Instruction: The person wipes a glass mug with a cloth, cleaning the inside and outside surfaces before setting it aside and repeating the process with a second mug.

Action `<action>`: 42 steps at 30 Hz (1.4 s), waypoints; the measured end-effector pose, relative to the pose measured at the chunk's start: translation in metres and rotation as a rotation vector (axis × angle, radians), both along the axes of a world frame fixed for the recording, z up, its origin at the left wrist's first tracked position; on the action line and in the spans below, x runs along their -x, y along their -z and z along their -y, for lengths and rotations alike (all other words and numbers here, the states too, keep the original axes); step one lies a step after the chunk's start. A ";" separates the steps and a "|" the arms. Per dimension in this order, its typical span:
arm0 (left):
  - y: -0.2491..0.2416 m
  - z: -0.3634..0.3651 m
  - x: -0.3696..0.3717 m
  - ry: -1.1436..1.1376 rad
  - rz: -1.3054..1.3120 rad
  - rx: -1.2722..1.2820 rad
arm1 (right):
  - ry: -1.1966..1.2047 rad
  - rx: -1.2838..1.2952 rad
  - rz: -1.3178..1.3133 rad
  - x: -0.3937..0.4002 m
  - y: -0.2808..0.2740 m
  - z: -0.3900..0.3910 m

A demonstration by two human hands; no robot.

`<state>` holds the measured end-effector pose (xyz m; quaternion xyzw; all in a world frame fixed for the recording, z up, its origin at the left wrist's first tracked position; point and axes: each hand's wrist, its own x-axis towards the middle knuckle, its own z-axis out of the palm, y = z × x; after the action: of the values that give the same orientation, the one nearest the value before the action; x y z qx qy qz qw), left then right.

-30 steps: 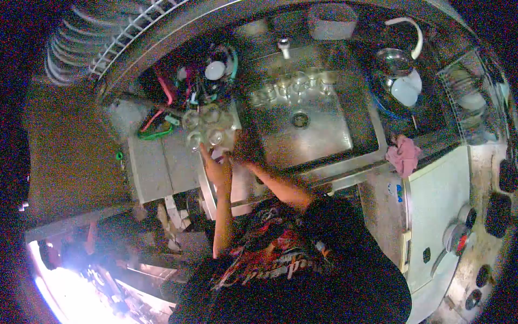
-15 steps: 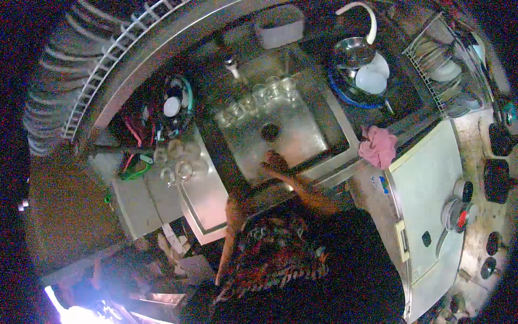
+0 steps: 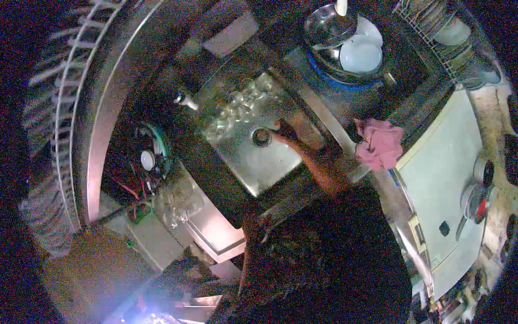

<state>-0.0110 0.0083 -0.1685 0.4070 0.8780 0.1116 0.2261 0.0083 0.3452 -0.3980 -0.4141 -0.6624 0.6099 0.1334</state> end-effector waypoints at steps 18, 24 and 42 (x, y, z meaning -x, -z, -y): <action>-0.004 -0.017 -0.005 -0.094 0.010 0.255 | -0.058 -0.228 0.315 0.096 0.077 -0.108; 0.005 -0.013 -0.007 -0.173 0.022 0.189 | -0.200 -0.710 0.394 0.035 -0.002 -0.058; -0.014 -0.091 0.007 -0.950 1.932 -0.835 | -0.685 -0.367 -0.116 -0.101 -0.263 0.124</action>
<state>-0.0180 0.0993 -0.1542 -0.1765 0.2983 0.7320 0.5866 0.1092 0.2207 -0.1348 -0.1031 -0.8517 0.5128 0.0315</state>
